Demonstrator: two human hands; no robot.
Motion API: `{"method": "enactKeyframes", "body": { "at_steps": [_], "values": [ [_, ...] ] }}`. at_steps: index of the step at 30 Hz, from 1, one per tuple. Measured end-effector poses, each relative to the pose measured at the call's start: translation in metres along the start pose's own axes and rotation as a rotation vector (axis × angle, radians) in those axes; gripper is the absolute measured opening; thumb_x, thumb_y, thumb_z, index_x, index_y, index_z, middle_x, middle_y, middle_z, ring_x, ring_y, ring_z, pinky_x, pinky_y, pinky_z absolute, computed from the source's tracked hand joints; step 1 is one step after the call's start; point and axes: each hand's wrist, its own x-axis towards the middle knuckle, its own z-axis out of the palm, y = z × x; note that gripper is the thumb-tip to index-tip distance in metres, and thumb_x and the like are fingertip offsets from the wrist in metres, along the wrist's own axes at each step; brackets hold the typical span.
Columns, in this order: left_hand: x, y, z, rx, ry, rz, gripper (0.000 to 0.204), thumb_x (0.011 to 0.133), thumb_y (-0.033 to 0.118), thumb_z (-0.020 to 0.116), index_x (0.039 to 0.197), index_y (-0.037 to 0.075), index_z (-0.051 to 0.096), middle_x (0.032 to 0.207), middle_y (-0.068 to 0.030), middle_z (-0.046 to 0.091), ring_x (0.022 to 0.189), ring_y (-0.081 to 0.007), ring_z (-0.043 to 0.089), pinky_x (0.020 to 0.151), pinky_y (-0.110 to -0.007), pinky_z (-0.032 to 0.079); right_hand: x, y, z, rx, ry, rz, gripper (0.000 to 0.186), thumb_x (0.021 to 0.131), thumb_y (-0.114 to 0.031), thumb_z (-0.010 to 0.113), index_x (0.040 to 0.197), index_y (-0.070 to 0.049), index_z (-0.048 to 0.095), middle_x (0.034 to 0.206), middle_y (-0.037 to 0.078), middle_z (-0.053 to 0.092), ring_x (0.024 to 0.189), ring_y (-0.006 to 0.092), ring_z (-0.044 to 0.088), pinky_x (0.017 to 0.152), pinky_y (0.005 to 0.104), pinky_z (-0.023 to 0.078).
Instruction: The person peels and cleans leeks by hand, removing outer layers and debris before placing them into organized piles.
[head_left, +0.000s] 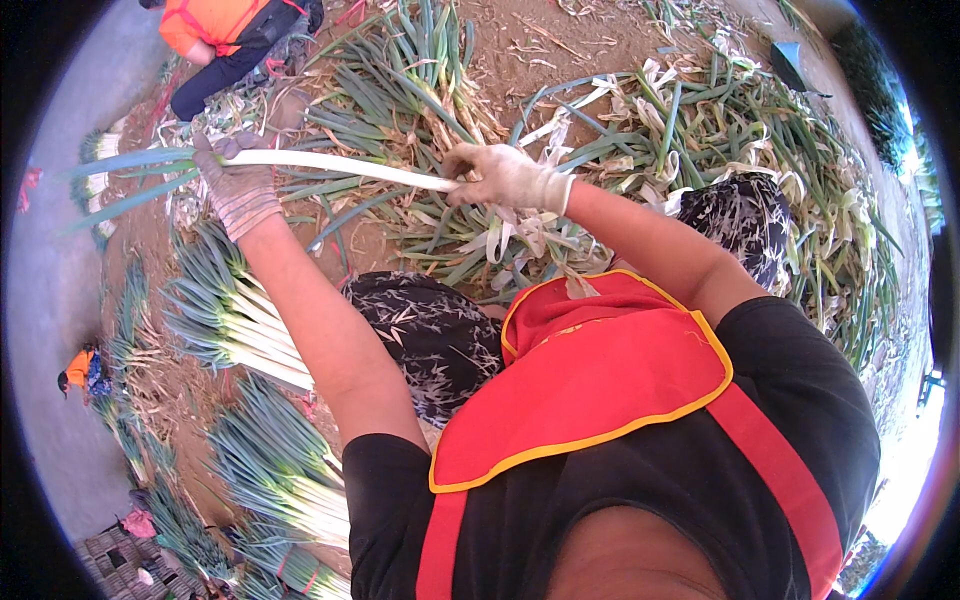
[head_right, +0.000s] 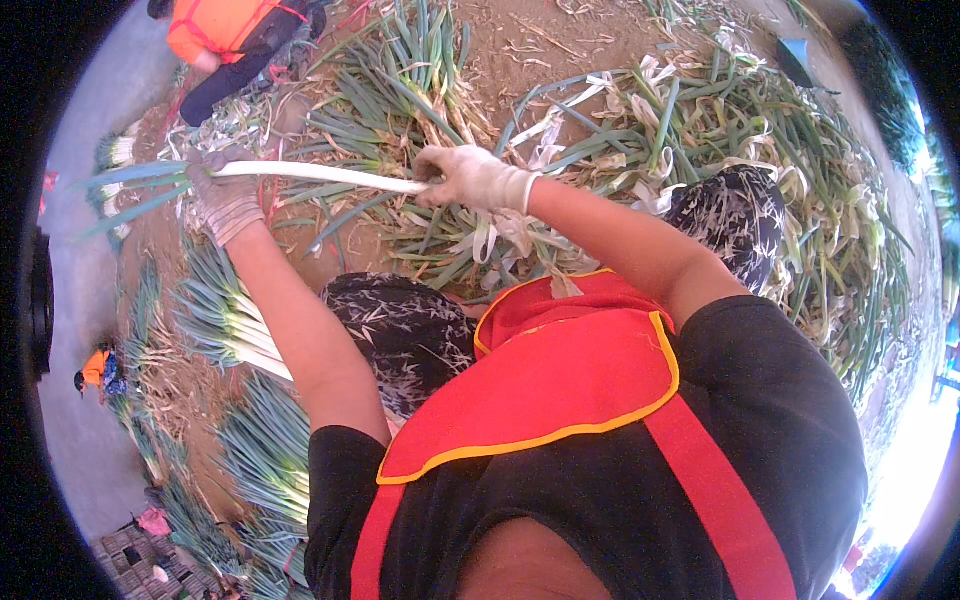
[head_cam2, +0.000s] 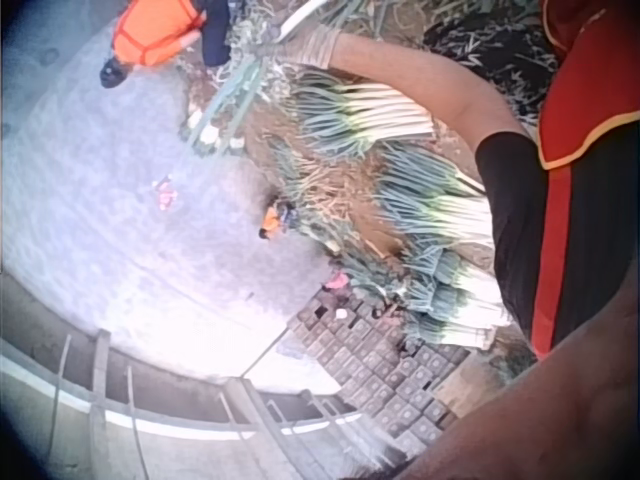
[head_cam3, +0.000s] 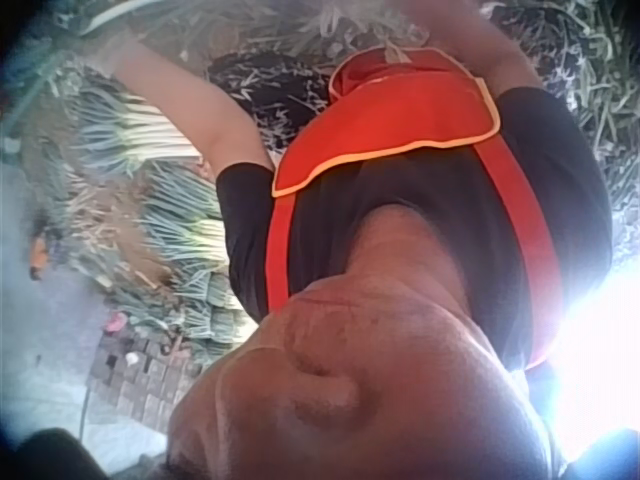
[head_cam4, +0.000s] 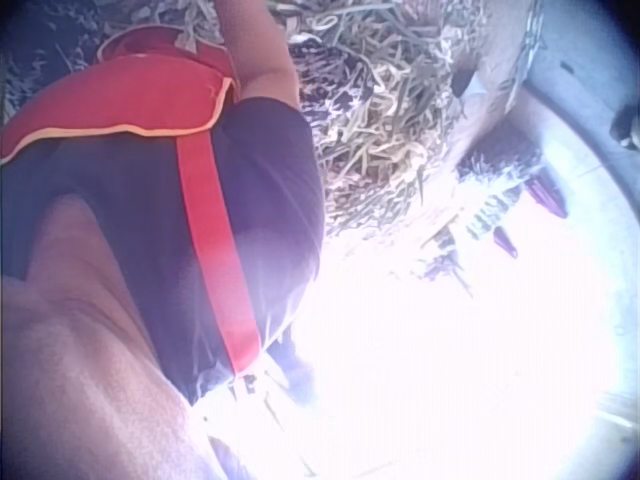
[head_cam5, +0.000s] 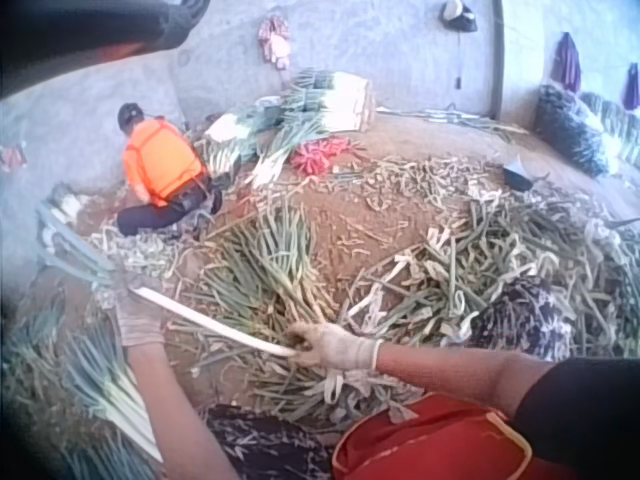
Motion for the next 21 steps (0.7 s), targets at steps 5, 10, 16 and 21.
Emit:
{"method": "enactKeyframes", "body": {
  "at_steps": [5, 10, 16, 21],
  "values": [
    [0.019, -0.015, -0.014, 0.262, 0.102, -0.062, 0.026, 0.086, 0.037, 0.064, 0.100, 0.018, 0.054, 0.064, 0.0024, 0.050, 0.063, -0.0173, 0.053, 0.074, -0.048, 0.048, 0.018, -0.012, 0.016, 0.311, 0.083, 0.057, 0.024, 0.079, -0.015, 0.071, 0.095, -0.001, 0.061, 0.077, 0.006, 0.065, 0.071, 0.0124, 0.060, 0.068, 0.0281, 0.049],
    [-0.021, -0.106, 0.053, 0.387, 0.197, -0.121, 0.022, 0.089, 0.026, 0.065, 0.098, 0.010, 0.054, 0.066, -0.0018, 0.049, 0.057, -0.0158, 0.047, 0.057, -0.032, 0.042, 0.047, -0.041, 0.007, 0.467, 0.176, 0.004, 0.018, 0.079, -0.013, 0.071, 0.087, 0.000, 0.060, 0.073, 0.004, 0.064, 0.064, 0.0086, 0.057, 0.060, 0.0239, 0.047],
    [-0.014, -0.100, 0.041, 0.331, 0.101, -0.044, 0.037, 0.089, 0.023, 0.065, 0.123, 0.013, 0.055, 0.071, 0.0000, 0.047, 0.056, -0.0113, 0.043, 0.052, -0.029, 0.039, 0.055, -0.065, 0.023, 0.368, 0.228, -0.009, 0.019, 0.079, -0.015, 0.072, 0.085, -0.002, 0.060, 0.075, 0.006, 0.063, 0.072, 0.0128, 0.059, 0.069, 0.0283, 0.048],
    [-0.012, -0.087, 0.038, 0.240, 0.094, -0.056, 0.036, 0.088, 0.027, 0.065, 0.122, 0.017, 0.056, 0.070, 0.0013, 0.046, 0.055, -0.0103, 0.041, 0.051, -0.027, 0.037, 0.052, -0.064, 0.022, 0.143, 0.403, -0.276, 0.016, 0.081, -0.014, 0.069, 0.085, -0.001, 0.059, 0.075, 0.005, 0.062, 0.073, 0.0117, 0.058, 0.068, 0.0275, 0.048]
  ]
}}
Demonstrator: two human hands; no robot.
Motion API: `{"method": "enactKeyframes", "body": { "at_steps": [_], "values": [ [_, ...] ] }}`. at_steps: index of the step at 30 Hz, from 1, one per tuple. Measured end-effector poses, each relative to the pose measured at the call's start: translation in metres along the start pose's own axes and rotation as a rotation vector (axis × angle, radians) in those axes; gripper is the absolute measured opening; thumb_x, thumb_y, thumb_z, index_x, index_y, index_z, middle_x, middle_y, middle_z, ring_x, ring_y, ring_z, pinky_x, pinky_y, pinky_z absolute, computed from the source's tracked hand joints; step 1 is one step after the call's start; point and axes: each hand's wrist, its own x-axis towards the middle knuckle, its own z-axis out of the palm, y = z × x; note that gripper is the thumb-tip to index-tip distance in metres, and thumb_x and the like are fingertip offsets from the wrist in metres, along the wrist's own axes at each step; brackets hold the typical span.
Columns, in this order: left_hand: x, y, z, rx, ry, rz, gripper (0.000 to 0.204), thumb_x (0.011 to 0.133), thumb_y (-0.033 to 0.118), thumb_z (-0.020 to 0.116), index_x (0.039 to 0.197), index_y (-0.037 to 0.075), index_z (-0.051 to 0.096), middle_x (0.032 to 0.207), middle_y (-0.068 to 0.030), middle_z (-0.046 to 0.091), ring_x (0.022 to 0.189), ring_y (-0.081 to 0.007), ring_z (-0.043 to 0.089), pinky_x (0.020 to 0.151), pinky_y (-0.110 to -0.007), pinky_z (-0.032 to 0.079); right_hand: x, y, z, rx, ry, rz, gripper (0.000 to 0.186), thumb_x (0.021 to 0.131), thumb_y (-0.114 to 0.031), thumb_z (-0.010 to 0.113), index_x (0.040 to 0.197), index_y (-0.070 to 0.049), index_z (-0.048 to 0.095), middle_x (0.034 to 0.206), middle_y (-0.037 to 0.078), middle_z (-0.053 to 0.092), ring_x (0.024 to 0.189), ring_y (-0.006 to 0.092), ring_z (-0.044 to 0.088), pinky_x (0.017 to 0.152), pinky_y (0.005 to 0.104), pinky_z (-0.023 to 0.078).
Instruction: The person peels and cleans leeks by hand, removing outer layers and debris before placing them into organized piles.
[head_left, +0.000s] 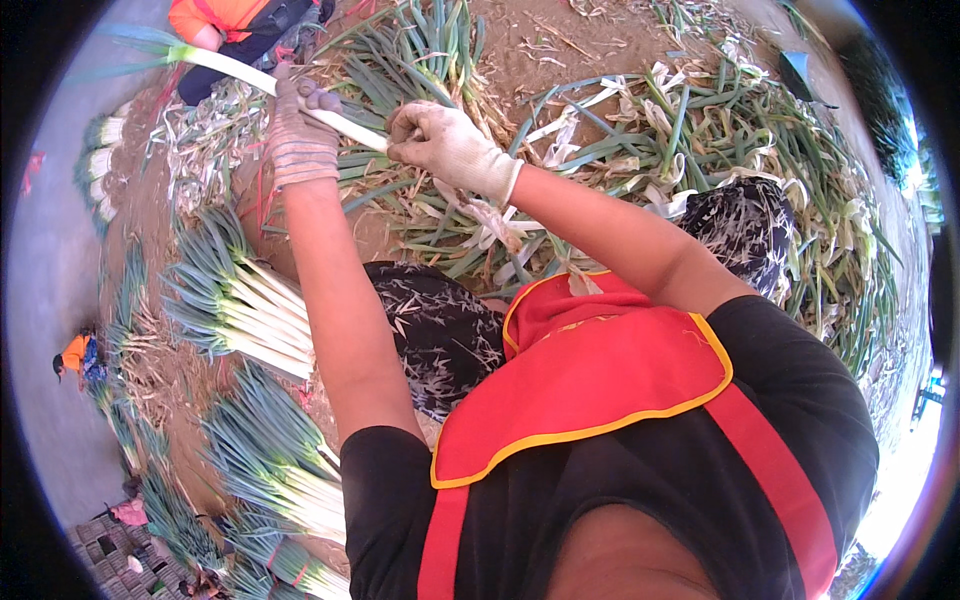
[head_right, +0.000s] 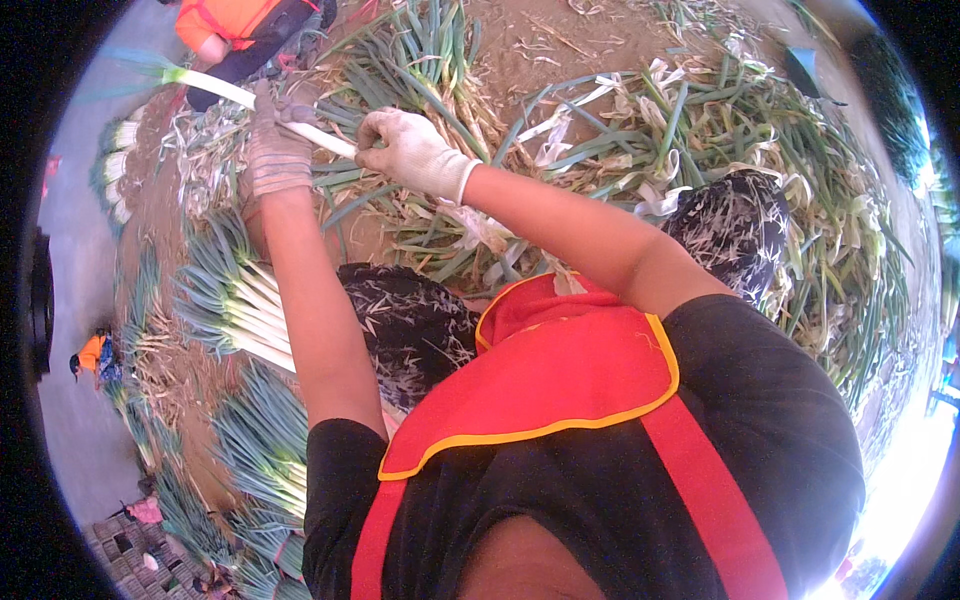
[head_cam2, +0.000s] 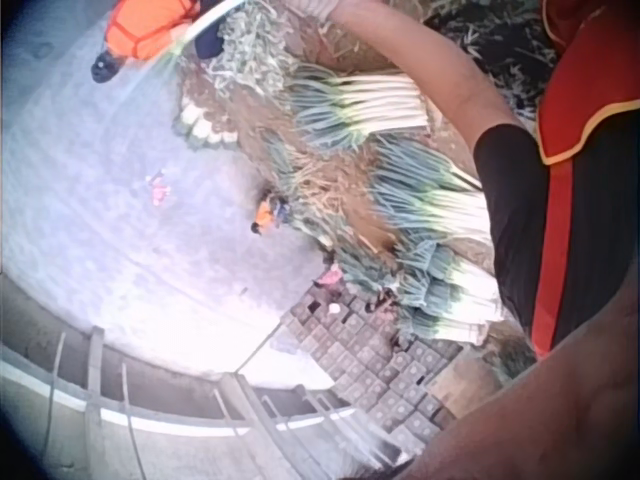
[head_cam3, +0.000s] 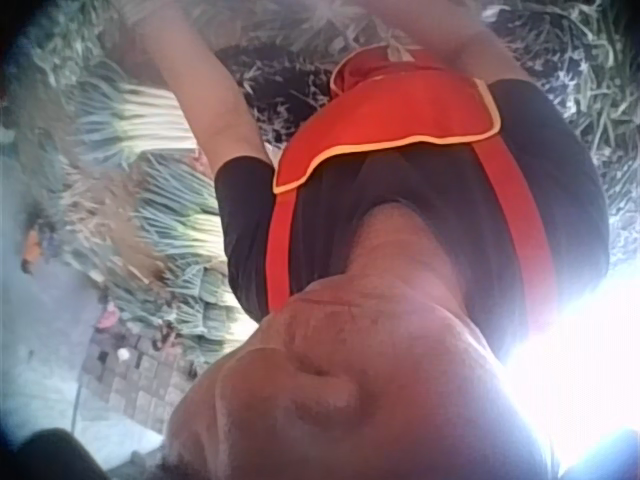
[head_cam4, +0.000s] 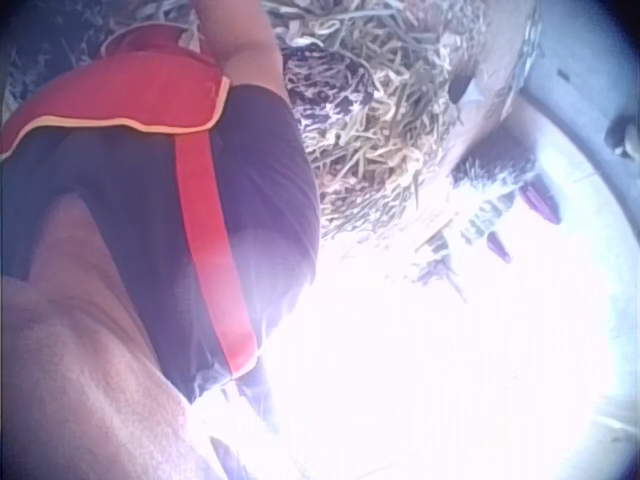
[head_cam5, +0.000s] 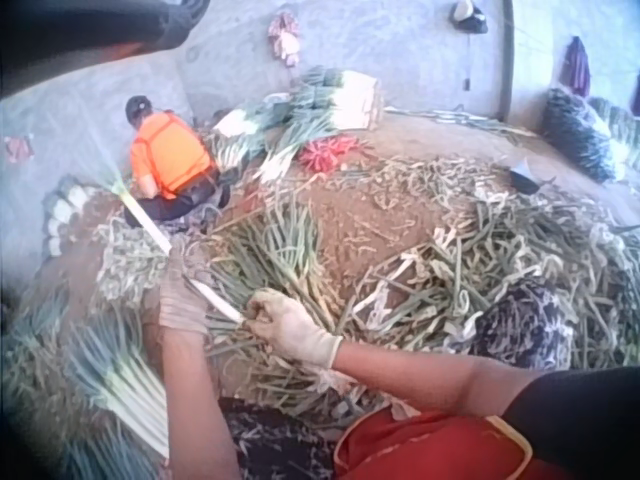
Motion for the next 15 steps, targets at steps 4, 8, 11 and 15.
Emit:
{"method": "enactKeyframes", "body": {
  "at_steps": [4, 8, 11, 15],
  "values": [
    [0.009, 0.022, -0.021, -0.036, 0.008, -0.053, 0.033, 0.089, 0.029, 0.064, 0.121, 0.021, 0.056, 0.070, 0.0025, 0.045, 0.055, -0.0098, 0.039, 0.048, -0.025, 0.035, -0.013, -0.017, -0.010, 0.304, -0.088, 0.159, 0.013, 0.084, -0.010, 0.067, 0.085, -0.001, 0.058, 0.079, 0.003, 0.061, 0.074, 0.0091, 0.058, 0.066, 0.0245, 0.048],
    [0.000, 0.022, -0.008, -0.129, -0.059, 0.005, 0.032, 0.088, 0.033, 0.063, 0.113, 0.012, 0.060, 0.065, 0.0017, 0.042, 0.049, -0.0072, 0.034, 0.044, -0.021, 0.031, -0.026, -0.012, -0.025, 0.373, -0.146, 0.246, 0.012, 0.085, -0.010, 0.066, 0.086, -0.001, 0.058, 0.078, 0.000, 0.058, 0.073, 0.0060, 0.054, 0.066, 0.0228, 0.047],
    [0.001, 0.031, -0.020, -0.149, -0.172, 0.000, 0.047, 0.086, 0.034, 0.063, 0.130, 0.019, 0.051, 0.068, 0.0020, 0.042, 0.051, -0.0067, 0.034, 0.045, -0.020, 0.031, -0.034, 0.005, -0.030, 0.276, -0.202, 0.235, 0.013, 0.085, -0.010, 0.066, 0.085, -0.001, 0.058, 0.074, -0.001, 0.056, 0.071, 0.0072, 0.052, 0.067, 0.0252, 0.045],
    [-0.001, 0.032, -0.014, -0.135, -0.214, -0.038, 0.041, 0.089, 0.033, 0.062, 0.127, 0.020, 0.053, 0.066, 0.0026, 0.040, 0.051, -0.0071, 0.034, 0.046, -0.021, 0.031, -0.041, 0.010, -0.040, 0.038, -0.250, 0.281, 0.018, 0.081, -0.013, 0.068, 0.088, -0.001, 0.058, 0.074, 0.005, 0.057, 0.070, 0.0141, 0.055, 0.068, 0.0297, 0.046]
  ]
}}
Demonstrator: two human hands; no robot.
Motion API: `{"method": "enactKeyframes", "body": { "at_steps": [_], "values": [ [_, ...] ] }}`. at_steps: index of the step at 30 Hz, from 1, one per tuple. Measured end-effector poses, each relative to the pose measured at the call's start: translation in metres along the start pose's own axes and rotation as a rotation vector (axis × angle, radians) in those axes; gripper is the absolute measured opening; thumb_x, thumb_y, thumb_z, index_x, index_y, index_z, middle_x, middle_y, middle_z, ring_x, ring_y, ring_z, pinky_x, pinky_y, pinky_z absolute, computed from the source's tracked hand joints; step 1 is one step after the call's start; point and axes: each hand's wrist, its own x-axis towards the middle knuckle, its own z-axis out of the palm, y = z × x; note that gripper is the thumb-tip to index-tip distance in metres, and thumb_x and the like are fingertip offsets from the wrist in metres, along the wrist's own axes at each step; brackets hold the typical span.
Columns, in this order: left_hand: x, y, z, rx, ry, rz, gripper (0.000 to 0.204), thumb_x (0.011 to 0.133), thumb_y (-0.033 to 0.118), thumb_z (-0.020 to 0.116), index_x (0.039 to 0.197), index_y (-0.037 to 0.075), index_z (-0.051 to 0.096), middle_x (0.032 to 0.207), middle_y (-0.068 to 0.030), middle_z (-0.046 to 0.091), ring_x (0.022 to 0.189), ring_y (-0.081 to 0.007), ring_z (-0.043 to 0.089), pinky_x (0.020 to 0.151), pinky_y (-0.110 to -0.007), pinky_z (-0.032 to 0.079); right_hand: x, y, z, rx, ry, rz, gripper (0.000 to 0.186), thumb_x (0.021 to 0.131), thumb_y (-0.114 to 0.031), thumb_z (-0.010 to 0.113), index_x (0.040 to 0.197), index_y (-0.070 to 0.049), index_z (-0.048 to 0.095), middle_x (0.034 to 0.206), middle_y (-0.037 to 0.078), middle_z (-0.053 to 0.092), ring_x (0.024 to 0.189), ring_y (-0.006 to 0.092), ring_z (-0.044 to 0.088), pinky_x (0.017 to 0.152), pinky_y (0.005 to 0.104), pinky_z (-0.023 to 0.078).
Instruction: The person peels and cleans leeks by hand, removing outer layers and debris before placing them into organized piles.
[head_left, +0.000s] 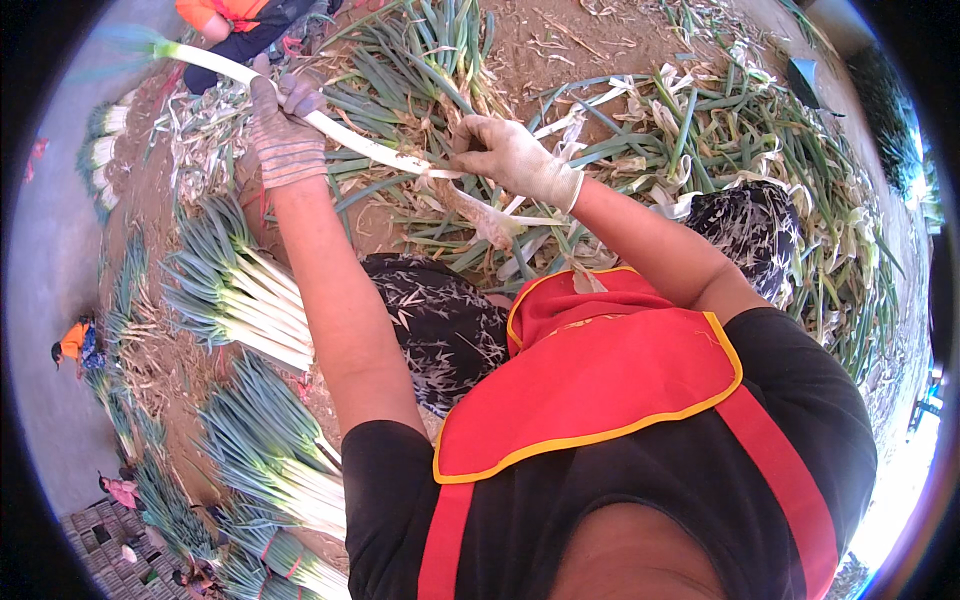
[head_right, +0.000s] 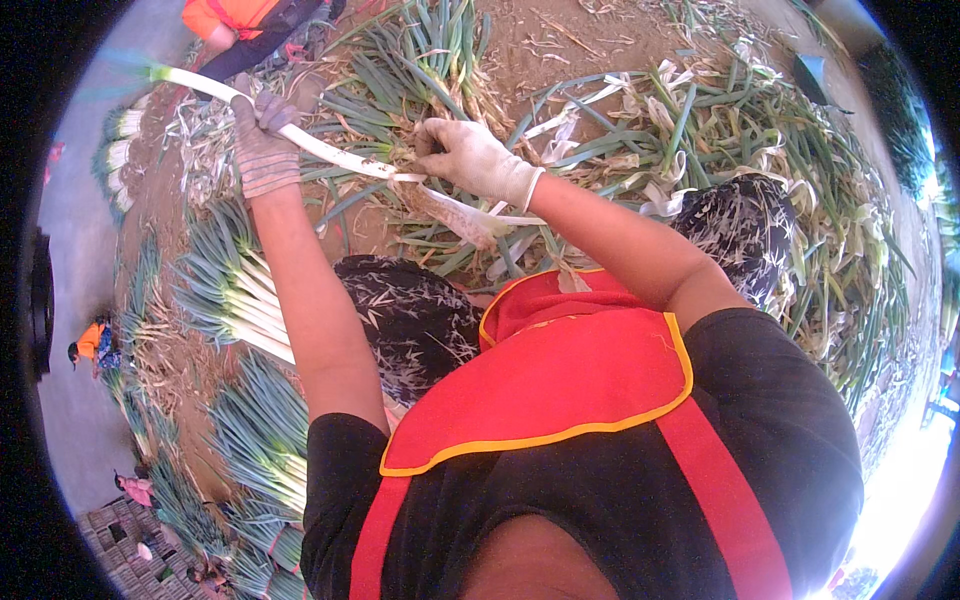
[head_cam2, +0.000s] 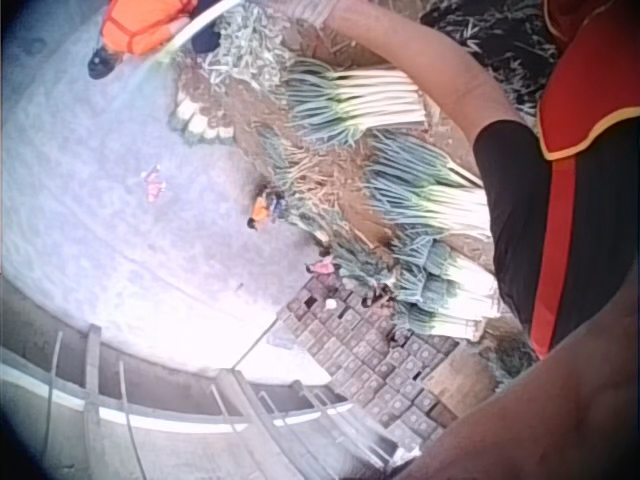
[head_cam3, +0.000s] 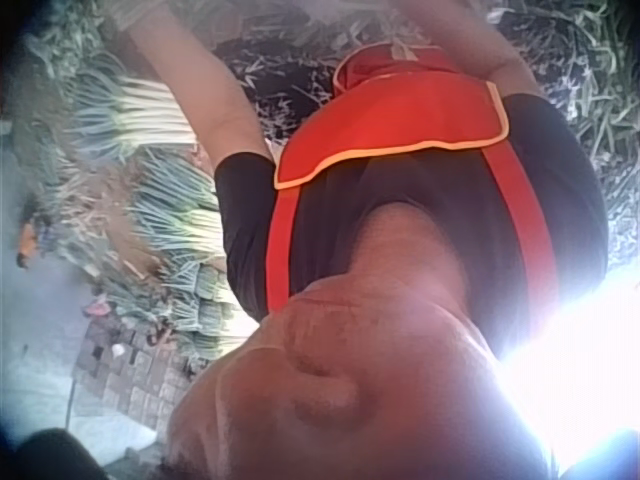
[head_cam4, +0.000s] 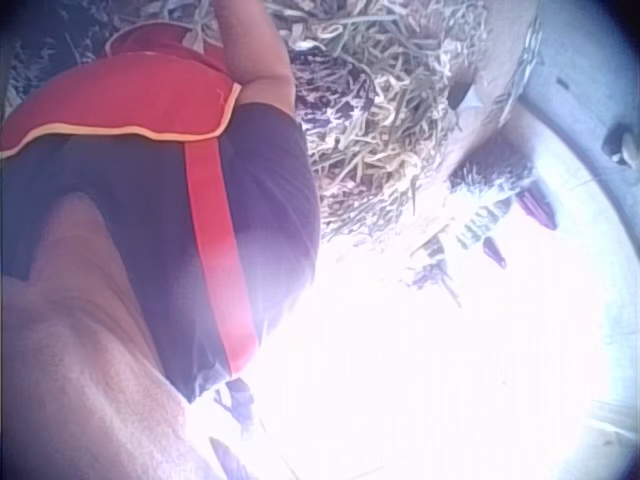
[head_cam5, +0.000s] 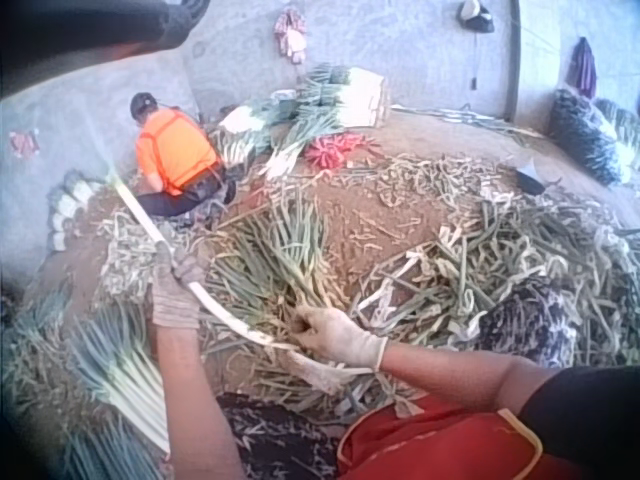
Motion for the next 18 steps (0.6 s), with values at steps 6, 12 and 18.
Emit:
{"method": "enactKeyframes", "body": {
  "at_steps": [6, 12, 18],
  "values": [
    [-0.001, -0.017, 0.016, 0.125, -0.020, 0.043, 0.041, 0.090, 0.030, 0.062, 0.127, 0.018, 0.051, 0.064, 0.0037, 0.038, 0.049, -0.0064, 0.031, 0.045, -0.020, 0.027, 0.002, 0.004, -0.003, -0.348, -0.005, -0.103, 0.030, 0.082, -0.028, 0.065, 0.100, -0.005, 0.062, 0.083, 0.017, 0.063, 0.082, 0.0307, 0.063, 0.074, 0.0388, 0.049],
    [0.001, -0.029, 0.022, 0.167, 0.016, 0.011, 0.040, 0.091, 0.027, 0.062, 0.128, 0.018, 0.051, 0.062, 0.0035, 0.039, 0.048, -0.0069, 0.030, 0.045, -0.021, 0.028, 0.027, -0.018, 0.011, -0.191, -0.167, -0.172, 0.044, 0.083, -0.029, 0.062, 0.115, 0.001, 0.059, 0.094, 0.022, 0.065, 0.083, 0.0305, 0.064, 0.074, 0.0392, 0.048],
    [0.001, -0.032, 0.022, 0.209, 0.103, -0.005, 0.044, 0.090, 0.025, 0.064, 0.131, 0.019, 0.049, 0.066, 0.0018, 0.043, 0.048, -0.0070, 0.031, 0.045, -0.020, 0.028, 0.035, -0.021, 0.007, -0.207, -0.330, -0.188, 0.041, 0.083, -0.019, 0.055, 0.118, 0.003, 0.058, 0.082, 0.022, 0.063, 0.077, 0.0296, 0.063, 0.073, 0.0379, 0.047]
  ]
}}
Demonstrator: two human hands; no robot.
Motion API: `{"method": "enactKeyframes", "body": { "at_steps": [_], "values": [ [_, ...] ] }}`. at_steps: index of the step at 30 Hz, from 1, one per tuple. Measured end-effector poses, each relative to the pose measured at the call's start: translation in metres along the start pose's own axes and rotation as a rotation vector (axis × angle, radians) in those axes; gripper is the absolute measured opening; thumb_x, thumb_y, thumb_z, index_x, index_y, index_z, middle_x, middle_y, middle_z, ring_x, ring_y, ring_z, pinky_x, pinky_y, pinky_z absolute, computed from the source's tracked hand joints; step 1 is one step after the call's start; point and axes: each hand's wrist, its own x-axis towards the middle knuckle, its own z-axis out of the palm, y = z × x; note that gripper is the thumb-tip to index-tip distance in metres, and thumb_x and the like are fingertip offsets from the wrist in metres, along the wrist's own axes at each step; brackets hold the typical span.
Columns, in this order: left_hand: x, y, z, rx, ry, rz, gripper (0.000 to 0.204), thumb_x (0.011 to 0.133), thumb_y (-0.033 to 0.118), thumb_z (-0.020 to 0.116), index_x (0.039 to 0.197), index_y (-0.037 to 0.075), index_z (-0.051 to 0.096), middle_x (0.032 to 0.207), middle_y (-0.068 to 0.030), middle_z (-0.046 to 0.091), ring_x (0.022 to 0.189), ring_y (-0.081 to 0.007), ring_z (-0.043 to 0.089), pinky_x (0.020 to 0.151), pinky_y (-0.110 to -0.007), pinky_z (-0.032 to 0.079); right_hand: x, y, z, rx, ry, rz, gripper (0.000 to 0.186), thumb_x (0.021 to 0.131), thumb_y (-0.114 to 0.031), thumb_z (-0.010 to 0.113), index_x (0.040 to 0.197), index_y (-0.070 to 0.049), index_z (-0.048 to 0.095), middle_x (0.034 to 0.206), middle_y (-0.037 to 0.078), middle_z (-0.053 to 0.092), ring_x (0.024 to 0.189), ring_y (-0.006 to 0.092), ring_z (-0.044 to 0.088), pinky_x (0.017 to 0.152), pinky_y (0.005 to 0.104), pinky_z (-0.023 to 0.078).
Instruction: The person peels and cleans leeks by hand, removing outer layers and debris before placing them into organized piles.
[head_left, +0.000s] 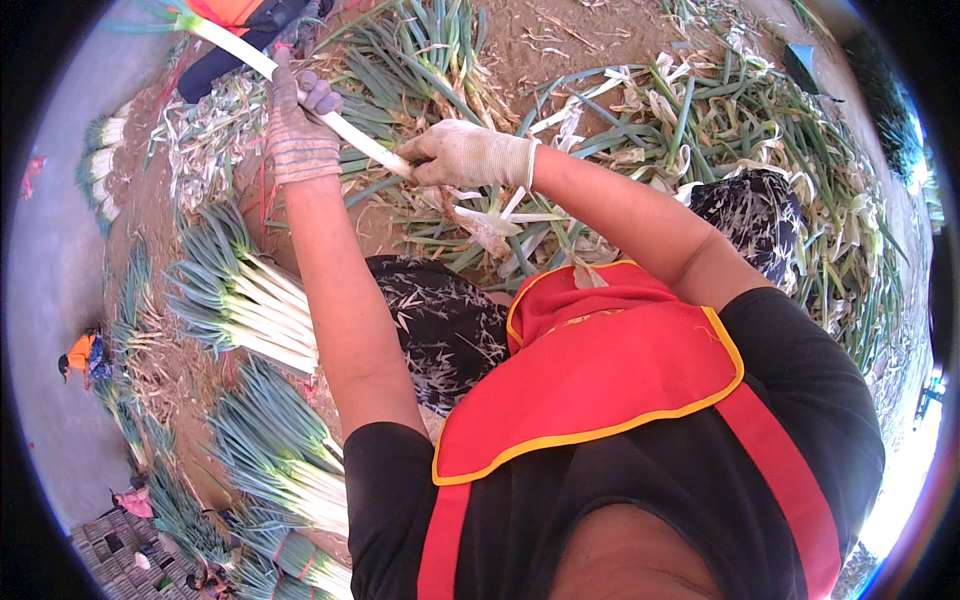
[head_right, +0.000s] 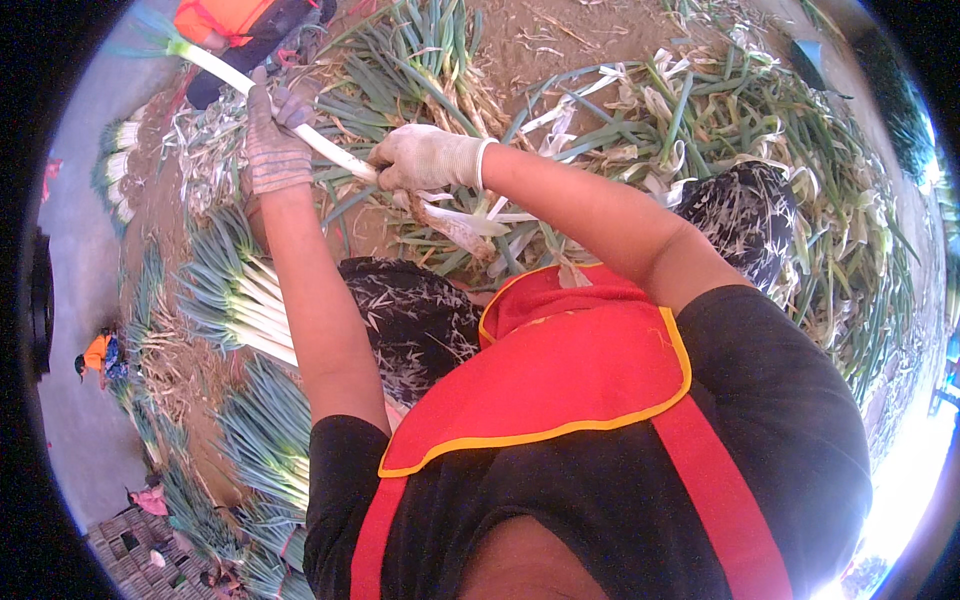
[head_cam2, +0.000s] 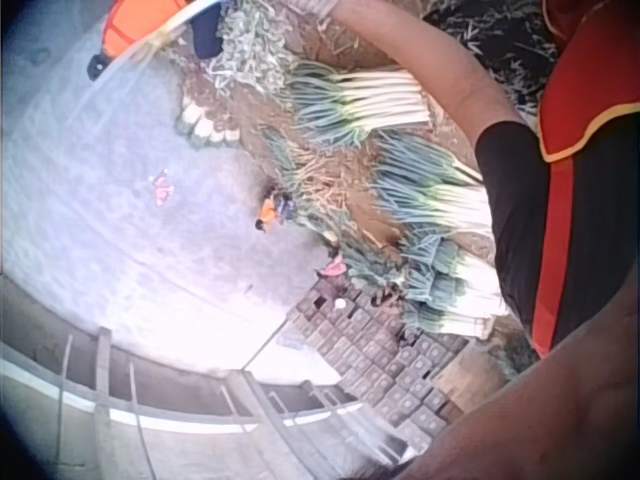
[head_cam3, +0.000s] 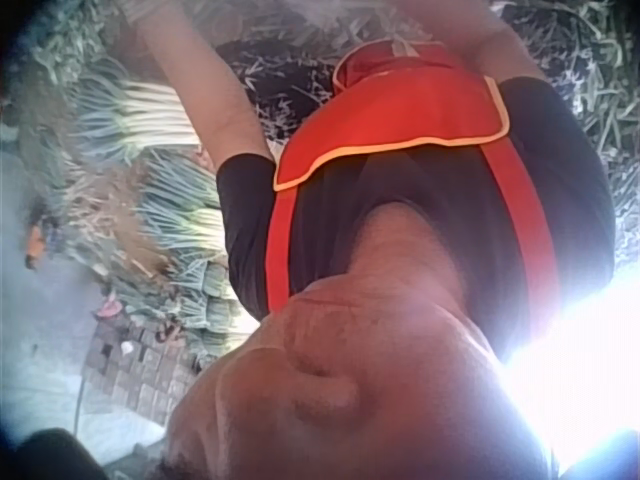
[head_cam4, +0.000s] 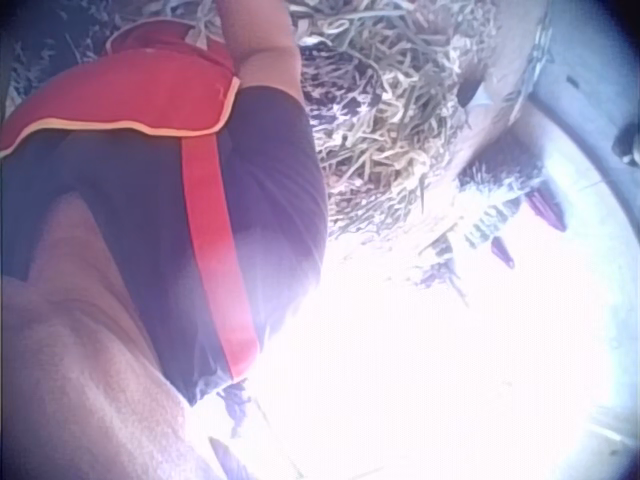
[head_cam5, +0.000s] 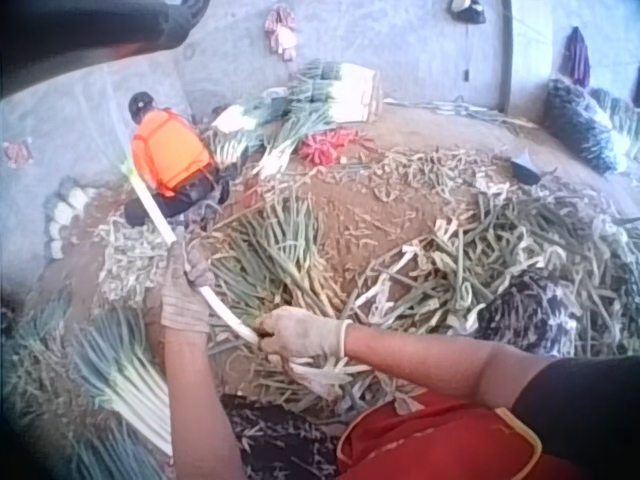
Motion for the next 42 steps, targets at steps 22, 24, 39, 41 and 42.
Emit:
{"method": "enactKeyframes", "body": {
  "at_steps": [22, 24, 39, 41, 42],
  "values": [
    [-0.001, -0.007, 0.000, -0.034, -0.245, -0.003, 0.041, 0.093, 0.027, 0.059, 0.130, 0.013, 0.049, 0.069, 0.0026, 0.044, 0.049, -0.0062, 0.032, 0.043, -0.020, 0.027, -0.002, -0.014, -0.008, 0.160, -0.069, 0.032, 0.052, 0.085, -0.030, 0.061, 0.122, 0.006, 0.054, 0.087, 0.016, 0.064, 0.083, 0.0220, 0.060, 0.078, 0.0331, 0.046],
    [-0.002, -0.009, -0.001, 0.031, -0.180, 0.019, 0.042, 0.092, 0.029, 0.061, 0.128, 0.010, 0.049, 0.074, -0.0003, 0.052, 0.055, -0.0092, 0.041, 0.046, -0.022, 0.035, -0.003, -0.005, 0.004, 0.243, -0.055, 0.060, 0.051, 0.086, -0.027, 0.060, 0.126, 0.003, 0.052, 0.077, 0.011, 0.061, 0.069, 0.0169, 0.056, 0.065, 0.0319, 0.046],
    [-0.002, -0.011, -0.001, 0.051, 0.105, 0.110, 0.036, 0.090, 0.026, 0.064, 0.122, 0.013, 0.055, 0.074, -0.0016, 0.053, 0.062, -0.0132, 0.050, 0.056, -0.029, 0.044, -0.029, 0.017, 0.022, 0.371, 0.015, 0.080, 0.035, 0.088, -0.016, 0.058, 0.118, 0.002, 0.059, 0.099, 0.016, 0.064, 0.085, 0.0180, 0.062, 0.073, 0.0299, 0.050],
    [0.001, -0.014, 0.007, 0.023, 0.131, 0.066, 0.038, 0.089, 0.026, 0.065, 0.123, 0.014, 0.054, 0.074, -0.0014, 0.051, 0.061, -0.0129, 0.047, 0.054, -0.030, 0.043, -0.028, 0.043, 0.024, -0.099, 0.126, -0.443, 0.031, 0.082, -0.007, 0.055, 0.111, 0.003, 0.060, 0.115, 0.020, 0.060, 0.097, 0.0330, 0.062, 0.083, 0.0362, 0.052],
    [0.002, -0.013, 0.006, 0.010, 0.091, 0.061, 0.038, 0.089, 0.026, 0.065, 0.123, 0.014, 0.054, 0.074, -0.0013, 0.051, 0.060, -0.0129, 0.047, 0.054, -0.030, 0.042, -0.027, 0.042, 0.024, -0.058, 0.107, -0.431, 0.030, 0.082, -0.008, 0.055, 0.109, 0.003, 0.061, 0.114, 0.020, 0.060, 0.099, 0.0332, 0.062, 0.084, 0.0365, 0.051]
  ]
}}
